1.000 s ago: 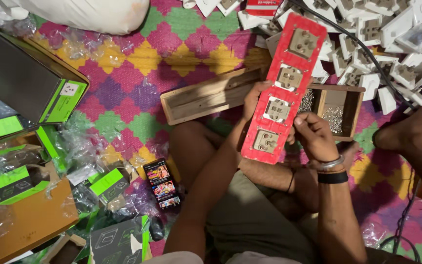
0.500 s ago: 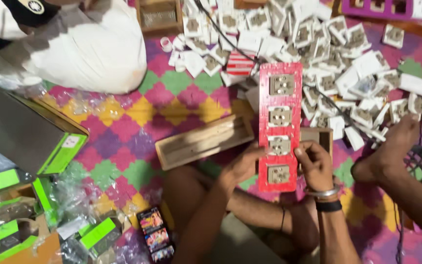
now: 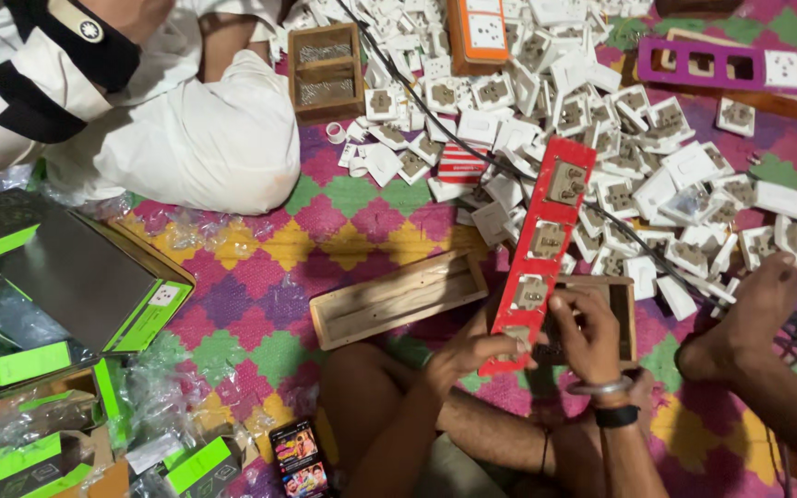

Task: The person sits on a colorful mat and assembles white electrical sockets onto a red multi-socket board. They pick up sockets from a pile, align them on the board, and secure them with screws using a screwdriver. The person repeats this process for multiple sockets.

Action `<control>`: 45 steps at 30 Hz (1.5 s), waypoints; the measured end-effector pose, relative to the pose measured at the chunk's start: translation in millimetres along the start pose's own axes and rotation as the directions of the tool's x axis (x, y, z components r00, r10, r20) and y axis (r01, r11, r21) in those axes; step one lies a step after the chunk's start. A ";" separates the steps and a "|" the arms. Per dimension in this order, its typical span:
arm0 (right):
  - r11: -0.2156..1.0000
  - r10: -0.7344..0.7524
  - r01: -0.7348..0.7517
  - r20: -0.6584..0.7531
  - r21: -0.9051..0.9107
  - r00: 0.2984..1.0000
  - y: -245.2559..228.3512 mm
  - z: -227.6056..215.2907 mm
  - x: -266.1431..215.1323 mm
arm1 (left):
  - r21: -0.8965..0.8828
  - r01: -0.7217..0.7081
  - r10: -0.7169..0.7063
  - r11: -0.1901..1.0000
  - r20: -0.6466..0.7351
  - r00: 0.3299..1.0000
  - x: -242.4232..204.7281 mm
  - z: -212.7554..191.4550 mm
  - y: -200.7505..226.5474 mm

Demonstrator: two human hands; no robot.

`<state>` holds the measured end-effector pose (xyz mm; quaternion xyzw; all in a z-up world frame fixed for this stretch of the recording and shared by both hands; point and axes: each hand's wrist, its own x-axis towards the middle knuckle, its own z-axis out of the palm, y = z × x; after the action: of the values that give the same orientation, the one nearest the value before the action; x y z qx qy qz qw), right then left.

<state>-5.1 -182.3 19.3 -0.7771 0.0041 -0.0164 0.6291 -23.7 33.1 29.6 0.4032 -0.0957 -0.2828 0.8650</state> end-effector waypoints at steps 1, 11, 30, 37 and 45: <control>0.999 0.041 -0.040 -0.026 0.029 0.999 -2.0 1.5 4.1 | 0.081 0.019 -0.015 0.997 -0.049 0.999 2.8 1.8 4.4; 0.549 0.150 -0.244 0.193 0.799 0.970 -23.2 -3.6 11.7 | 0.999 0.050 0.465 -0.002 -0.043 0.884 8.4 44.0 21.6; 0.746 0.154 -0.048 -0.102 0.664 0.983 22.9 -50.2 24.6 | 0.981 0.074 0.587 0.181 -0.168 0.792 21.3 -4.1 11.9; 0.306 0.324 0.014 0.118 -0.952 0.939 21.3 19.5 1.1 | 0.973 0.041 0.773 -0.228 0.155 0.615 47.4 3.4 28.9; 0.538 0.026 0.073 0.103 -0.840 0.994 31.7 17.1 -8.1 | 0.952 0.210 0.768 -0.223 0.039 0.639 51.4 15.6 22.5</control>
<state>-12.2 -171.9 -15.3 -0.9835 -0.0314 0.0194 0.1772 21.7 5.5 53.6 0.9177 -0.0778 0.2844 0.2663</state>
